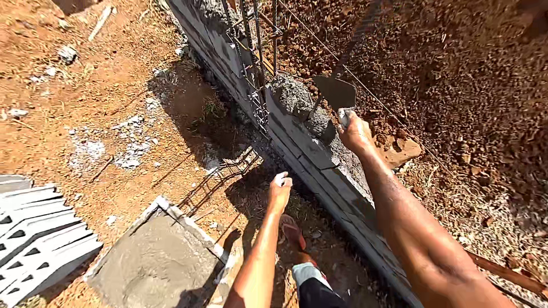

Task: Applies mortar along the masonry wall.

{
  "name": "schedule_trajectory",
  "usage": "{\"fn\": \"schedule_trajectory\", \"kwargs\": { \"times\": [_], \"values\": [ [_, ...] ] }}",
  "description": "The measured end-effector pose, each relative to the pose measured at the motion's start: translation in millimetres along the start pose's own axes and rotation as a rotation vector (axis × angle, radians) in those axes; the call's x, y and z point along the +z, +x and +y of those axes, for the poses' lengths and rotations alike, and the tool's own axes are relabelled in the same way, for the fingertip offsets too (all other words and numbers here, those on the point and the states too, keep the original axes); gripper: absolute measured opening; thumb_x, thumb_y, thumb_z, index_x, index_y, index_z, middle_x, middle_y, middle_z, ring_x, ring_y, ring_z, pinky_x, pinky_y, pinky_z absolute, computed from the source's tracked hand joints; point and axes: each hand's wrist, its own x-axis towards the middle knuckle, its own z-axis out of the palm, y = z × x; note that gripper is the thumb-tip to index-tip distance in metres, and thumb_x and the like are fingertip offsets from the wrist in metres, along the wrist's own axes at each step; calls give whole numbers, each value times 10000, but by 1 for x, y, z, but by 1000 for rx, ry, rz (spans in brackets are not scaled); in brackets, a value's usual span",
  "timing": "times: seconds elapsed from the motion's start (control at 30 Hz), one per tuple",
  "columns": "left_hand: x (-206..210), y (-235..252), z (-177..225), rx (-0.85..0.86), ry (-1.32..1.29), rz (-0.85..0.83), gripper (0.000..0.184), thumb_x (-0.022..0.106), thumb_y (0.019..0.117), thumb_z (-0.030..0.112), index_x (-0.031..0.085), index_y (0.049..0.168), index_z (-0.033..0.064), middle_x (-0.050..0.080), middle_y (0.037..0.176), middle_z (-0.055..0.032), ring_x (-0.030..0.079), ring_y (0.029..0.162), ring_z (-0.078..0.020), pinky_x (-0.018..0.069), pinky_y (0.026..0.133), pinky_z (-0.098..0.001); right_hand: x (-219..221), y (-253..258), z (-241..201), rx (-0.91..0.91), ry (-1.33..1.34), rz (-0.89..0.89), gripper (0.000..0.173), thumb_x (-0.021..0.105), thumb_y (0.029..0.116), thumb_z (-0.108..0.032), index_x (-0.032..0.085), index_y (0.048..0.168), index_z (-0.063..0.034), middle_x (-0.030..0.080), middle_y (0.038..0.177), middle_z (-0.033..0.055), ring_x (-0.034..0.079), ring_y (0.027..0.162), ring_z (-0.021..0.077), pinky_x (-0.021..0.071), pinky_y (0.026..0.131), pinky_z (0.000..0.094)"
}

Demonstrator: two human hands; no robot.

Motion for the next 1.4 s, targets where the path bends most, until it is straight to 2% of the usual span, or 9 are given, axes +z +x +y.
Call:
{"fn": "schedule_trajectory", "kwargs": {
  "times": [0.17, 0.37, 0.53, 0.7, 0.8, 0.9, 1.0, 1.2, 1.4],
  "values": [
    [34, 85, 95, 129, -84, 64, 551, 574, 1055, 223, 395, 1533, 17, 614, 1368, -218, 654, 1179, -315, 538, 1010, -488, 6, -4, 8, -150, 61, -75, 471, 619, 1014, -211, 525, 1460, -92, 677, 1213, 260, 658, 1120, 461, 503, 938, 676],
    [52, 106, 154, 332, 131, 131, 377, 532, 1052, 143, 586, 1396, 0, 606, 1396, -194, 603, 1272, -278, 490, 1077, -474, 23, -73, 37, -204, 165, 79, 582, 630, 1004, -158, 441, 1549, -79, 591, 1424, 207, 615, 1248, 398, 487, 1036, 615],
    [49, 102, 162, 473, 236, 124, 323, 539, 1039, 114, 649, 1325, 11, 679, 1286, -170, 671, 1154, -238, 524, 1031, -423, 13, -119, 58, 42, 226, 105, 559, 525, 1054, -212, 372, 1557, -24, 625, 1320, 258, 645, 1180, 387, 487, 1040, 558],
    [50, 95, 149, 452, 382, -18, 435, 497, 1060, 128, 523, 1483, 28, 593, 1450, -162, 562, 1354, -255, 415, 1162, -455, 20, -138, 25, 102, 145, -67, 520, 492, 1069, -215, 411, 1516, 40, 627, 1316, 265, 622, 1231, 377, 468, 1077, 514],
    [29, 82, 136, 493, 471, -37, 432, 514, 1057, 155, 544, 1480, 72, 566, 1492, -128, 511, 1404, -267, 370, 1191, -480, 31, -143, 27, 41, 138, 28, 537, 503, 1065, -221, 405, 1539, 12, 615, 1348, 263, 612, 1252, 385, 466, 1088, 520],
    [-28, 40, 87, 493, 438, 40, 377, 538, 1064, 198, 596, 1425, 109, 592, 1453, -119, 572, 1331, -276, 450, 1121, -513, 52, -173, 55, 11, 223, 157, 615, 555, 1022, -198, 352, 1550, 41, 592, 1378, 270, 650, 1193, 360, 520, 1031, 515],
    [-103, -1, -17, 314, 346, 134, 356, 550, 1048, 165, 619, 1383, 68, 638, 1381, -135, 614, 1276, -249, 481, 1108, -466, 81, -217, 87, 146, 308, -53, 569, 586, 958, -173, 411, 1465, 17, 644, 1036, 226, 671, 782, 306, 577, 700, 527],
    [-227, -174, -232, -364, 263, 262, 387, 512, 1033, 143, 602, 1401, 59, 636, 1373, -170, 603, 1290, -298, 458, 1120, -493, 235, -301, 70, -26, -248, -730, 547, 680, 986, -239, 505, 1436, 20, 679, 1105, 309, 676, 1025, 466, 513, 924, 648],
    [-291, -296, -413, -578, 148, 210, 447, 555, 1028, 226, 569, 1423, 18, 583, 1415, -232, 541, 1345, -376, 419, 1139, -553, 482, -391, -62, -447, -829, -1153, 629, 533, 1052, -344, 341, 1598, -97, 633, 1304, 292, 633, 1190, 470, 485, 1014, 645]
  ]
}}
